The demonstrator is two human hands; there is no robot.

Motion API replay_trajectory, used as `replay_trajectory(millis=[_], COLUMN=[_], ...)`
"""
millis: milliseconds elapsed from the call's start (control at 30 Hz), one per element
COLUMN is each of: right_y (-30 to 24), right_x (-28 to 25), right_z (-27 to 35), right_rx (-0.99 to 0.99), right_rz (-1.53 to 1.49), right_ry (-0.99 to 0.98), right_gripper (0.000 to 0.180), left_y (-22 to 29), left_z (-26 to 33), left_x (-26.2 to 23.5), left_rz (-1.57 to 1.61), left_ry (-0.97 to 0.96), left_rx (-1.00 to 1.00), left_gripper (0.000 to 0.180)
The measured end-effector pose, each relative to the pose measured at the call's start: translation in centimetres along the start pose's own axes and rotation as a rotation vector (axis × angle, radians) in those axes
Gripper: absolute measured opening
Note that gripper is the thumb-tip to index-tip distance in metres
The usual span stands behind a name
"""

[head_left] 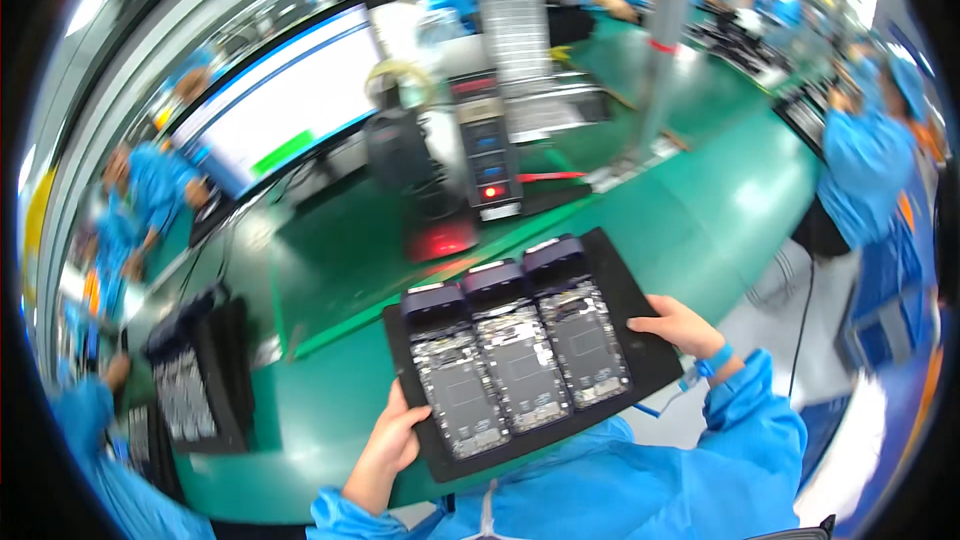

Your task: The person assembles electronic devices on a factory assembly line. They pick up circuit boards and place them into black plastic trays, then use a handheld scanner to scan the items. The person also applies labels to the devices and moves the trays along the green workbench.

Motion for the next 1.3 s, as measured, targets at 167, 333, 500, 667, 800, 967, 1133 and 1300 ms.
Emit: replay_trajectory(millis=[167, 333, 500, 667, 800, 967, 1133, 1300], right_y=[2.8, 3.7, 2.2, 1.9, 3.5, -3.5, -11.0, -15.4], right_x=[-2.3, -9.6, -19.2, -30.7, -39.5, -36.8, -36.5, -31.5], right_z=[3.2, 9.7, 16.9, 16.0, 8.8, -3.1, -14.9, -19.0], right_rx=[-0.053, -0.387, -0.589, -0.768, -0.844, -0.969, -0.556, -0.282], right_rz=[-0.033, -0.260, -0.376, -0.144, -0.393, -0.769, -0.305, 0.281], right_ry=[0.136, 0.533, 0.751, 1.001, 0.945, 1.042, 1.130, 0.887], right_gripper=[0.036, 0.046, 0.050, 0.053, 0.043, 0.031, 0.032, 0.049], left_y=[2.7, 1.9, -0.3, 0.0, 0.7, -3.9, -4.4, -3.9], left_z=[-3.0, -8.5, -16.0, -25.3, -29.6, -29.4, -21.0, -21.3], left_x=[3.6, 11.6, 25.1, 35.1, 38.5, 34.6, 36.8, 36.6], left_rz=[-0.083, -0.116, 0.074, 0.285, 0.300, -0.906, -1.291, -1.195], left_ry=[-0.175, -0.371, -0.699, -0.771, -0.801, -0.638, -0.728, -0.668], left_rx=[-0.021, -0.087, -0.040, 0.050, 0.068, 0.661, 1.260, 1.328], left_gripper=[0.064, 0.063, 0.051, 0.035, 0.048, 0.052, 0.044, 0.035])
Point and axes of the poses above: each hand's wrist, its own z-axis away from the middle knuckle, its own x-axis out of the palm, y = z × x, the point moved 8 cm from there along -z, towards the middle knuckle, and after that the axes turned 7 degrees about -z, right-handed, at the moved point
